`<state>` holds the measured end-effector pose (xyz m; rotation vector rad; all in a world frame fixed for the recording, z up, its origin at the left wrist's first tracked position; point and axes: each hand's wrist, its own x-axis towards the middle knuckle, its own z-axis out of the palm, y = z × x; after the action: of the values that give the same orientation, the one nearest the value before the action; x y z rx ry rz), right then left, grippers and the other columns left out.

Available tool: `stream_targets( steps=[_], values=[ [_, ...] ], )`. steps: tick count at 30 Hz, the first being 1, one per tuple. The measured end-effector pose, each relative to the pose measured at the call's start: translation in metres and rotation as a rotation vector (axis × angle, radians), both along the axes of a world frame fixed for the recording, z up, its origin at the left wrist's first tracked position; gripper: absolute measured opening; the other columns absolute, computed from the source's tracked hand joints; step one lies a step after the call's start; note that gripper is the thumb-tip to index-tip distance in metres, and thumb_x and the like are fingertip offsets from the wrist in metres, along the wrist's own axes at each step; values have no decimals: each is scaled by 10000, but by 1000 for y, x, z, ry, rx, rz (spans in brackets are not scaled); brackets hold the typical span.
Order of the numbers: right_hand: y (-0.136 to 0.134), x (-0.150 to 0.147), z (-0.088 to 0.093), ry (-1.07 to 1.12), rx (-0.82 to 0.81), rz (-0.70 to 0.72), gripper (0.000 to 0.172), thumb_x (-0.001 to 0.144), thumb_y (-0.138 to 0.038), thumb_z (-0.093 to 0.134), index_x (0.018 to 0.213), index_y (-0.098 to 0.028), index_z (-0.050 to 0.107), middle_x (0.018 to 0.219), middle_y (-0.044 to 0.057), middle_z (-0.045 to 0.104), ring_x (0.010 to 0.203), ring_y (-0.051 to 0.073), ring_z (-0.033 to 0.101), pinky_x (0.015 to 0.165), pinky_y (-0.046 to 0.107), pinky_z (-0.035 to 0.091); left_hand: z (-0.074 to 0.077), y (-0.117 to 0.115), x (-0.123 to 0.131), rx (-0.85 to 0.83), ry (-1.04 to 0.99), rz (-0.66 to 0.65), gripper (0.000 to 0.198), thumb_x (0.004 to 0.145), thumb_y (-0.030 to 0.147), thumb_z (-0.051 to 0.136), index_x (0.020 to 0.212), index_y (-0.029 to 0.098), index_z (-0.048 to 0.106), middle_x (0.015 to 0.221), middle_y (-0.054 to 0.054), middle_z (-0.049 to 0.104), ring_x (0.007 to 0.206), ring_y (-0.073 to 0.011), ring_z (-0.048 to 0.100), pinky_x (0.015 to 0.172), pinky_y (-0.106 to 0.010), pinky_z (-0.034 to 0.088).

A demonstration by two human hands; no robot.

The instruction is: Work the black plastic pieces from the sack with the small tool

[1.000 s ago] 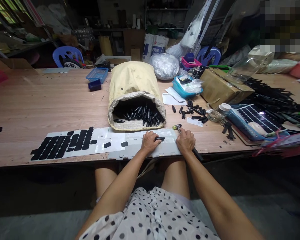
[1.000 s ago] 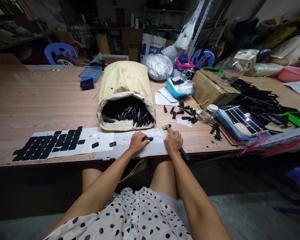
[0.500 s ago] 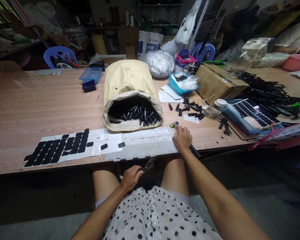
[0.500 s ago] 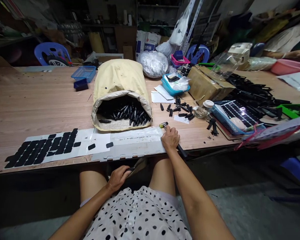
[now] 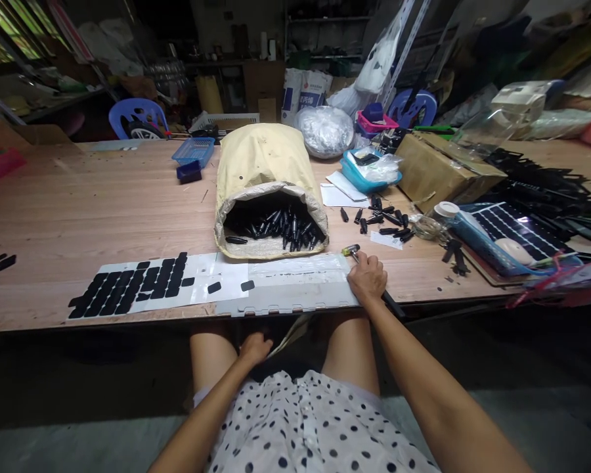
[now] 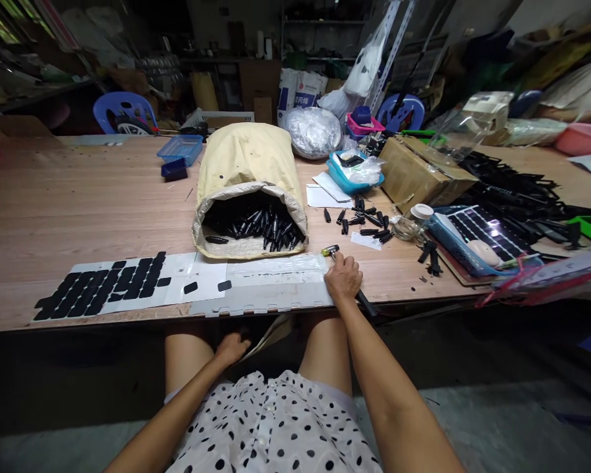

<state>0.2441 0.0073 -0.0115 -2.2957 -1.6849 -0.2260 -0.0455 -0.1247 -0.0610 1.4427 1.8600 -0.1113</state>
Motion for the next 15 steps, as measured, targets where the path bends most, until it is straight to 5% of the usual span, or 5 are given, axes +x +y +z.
stream_targets(
  steps=[5, 8, 10, 15],
  values=[
    [-1, -1, -2, -11, 18, -1, 363, 908, -199, 490, 1227, -196, 663, 1012, 131, 575, 957, 271, 510, 708, 333, 335, 60, 10, 1, 169, -255, -247, 238, 863, 318, 578, 940, 229, 785, 847, -25, 775, 818, -197, 704, 699, -268, 469],
    [0, -1, -1, -9, 12, -8, 370, 912, -195, 482, 1235, -191, 662, 1021, 133, 580, 961, 270, 516, 706, 332, 333, 104, 60, -12, 372, -301, -207, 284, 901, 356, 532, 937, 217, 777, 836, -16, 763, 794, -180, 680, 719, -262, 480],
    [0, -1, -1, -7, 11, -6, 367, 907, -197, 492, 1233, -192, 661, 1015, 130, 580, 955, 267, 517, 705, 329, 333, 125, 104, -21, 469, -152, -115, 309, 922, 373, 514, 1005, 215, 766, 833, -29, 759, 778, -198, 676, 705, -281, 488],
    [0, -2, 0, -4, 9, -5, 361, 906, -197, 491, 1229, -196, 653, 1020, 132, 581, 959, 270, 518, 700, 330, 335, 139, 192, -38, 486, 283, 127, 340, 973, 359, 486, 1173, 201, 711, 1136, -144, 749, 1066, -304, 690, 863, -370, 514]
  ],
)
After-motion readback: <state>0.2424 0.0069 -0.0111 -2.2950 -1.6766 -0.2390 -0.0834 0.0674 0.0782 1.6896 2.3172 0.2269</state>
